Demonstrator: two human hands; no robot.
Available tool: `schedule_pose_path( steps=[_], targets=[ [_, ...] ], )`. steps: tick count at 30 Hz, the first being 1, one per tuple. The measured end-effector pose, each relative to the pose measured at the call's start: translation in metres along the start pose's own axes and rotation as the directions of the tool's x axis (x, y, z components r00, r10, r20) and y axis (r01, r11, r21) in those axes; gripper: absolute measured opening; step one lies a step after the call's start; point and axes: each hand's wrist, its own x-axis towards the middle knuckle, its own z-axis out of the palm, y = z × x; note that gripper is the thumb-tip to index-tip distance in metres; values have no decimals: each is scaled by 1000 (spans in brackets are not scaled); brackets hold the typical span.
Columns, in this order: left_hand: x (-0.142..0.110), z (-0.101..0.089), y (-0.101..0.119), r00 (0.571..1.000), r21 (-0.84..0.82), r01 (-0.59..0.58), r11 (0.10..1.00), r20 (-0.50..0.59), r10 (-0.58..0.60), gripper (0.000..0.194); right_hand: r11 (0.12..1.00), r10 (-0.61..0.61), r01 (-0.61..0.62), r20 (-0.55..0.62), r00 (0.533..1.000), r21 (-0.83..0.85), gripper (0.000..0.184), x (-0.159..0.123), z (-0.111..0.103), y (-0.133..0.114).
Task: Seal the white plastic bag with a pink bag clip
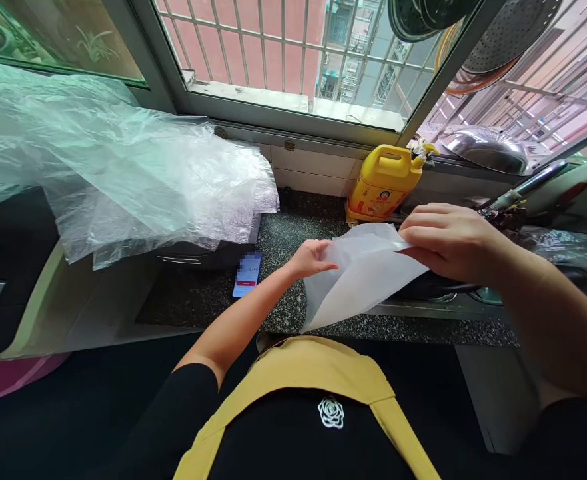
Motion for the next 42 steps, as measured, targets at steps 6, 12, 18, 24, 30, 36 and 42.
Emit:
schedule_pose_path(
  steps=[6, 12, 18, 24, 30, 36, 42],
  targets=[
    [-12, 3, -6, 999, -33, 5, 999, -49, -6, 22, 999, 22, -23, -13, 1000, -35, 33, -5, -1, 3],
    [-24, -1, -12, 996, 2, 10, 1000, -86, -10, 20, 999, 17, -19, -38, 999, -46, 31, -3, -5, 4],
    [-37, 0, -20, 990, 98, 131, 987, -56, -126, 23, 994, -17, 10, -58, 998, -112, 33, 1, -9, 3],
    [-21, -46, 32, 935, 58, -221, 974, -270, 228, 36, 984, -122, 108, -95, 988, -142, 32, 8, -3, 2],
    [6, -55, 112, 850, 43, -472, 881, -242, 467, 60, 985, -129, 117, -96, 987, -125, 30, 21, 8, 1],
    [7, -48, 120, 908, -181, -332, 926, -326, 263, 25, 996, 53, -26, -340, 939, 84, 30, 16, 10, 4],
    [7, -78, 99, 820, -514, -348, 784, -572, -10, 29, 716, 477, -39, -448, 757, 697, 50, -8, 79, 5]
  ],
)
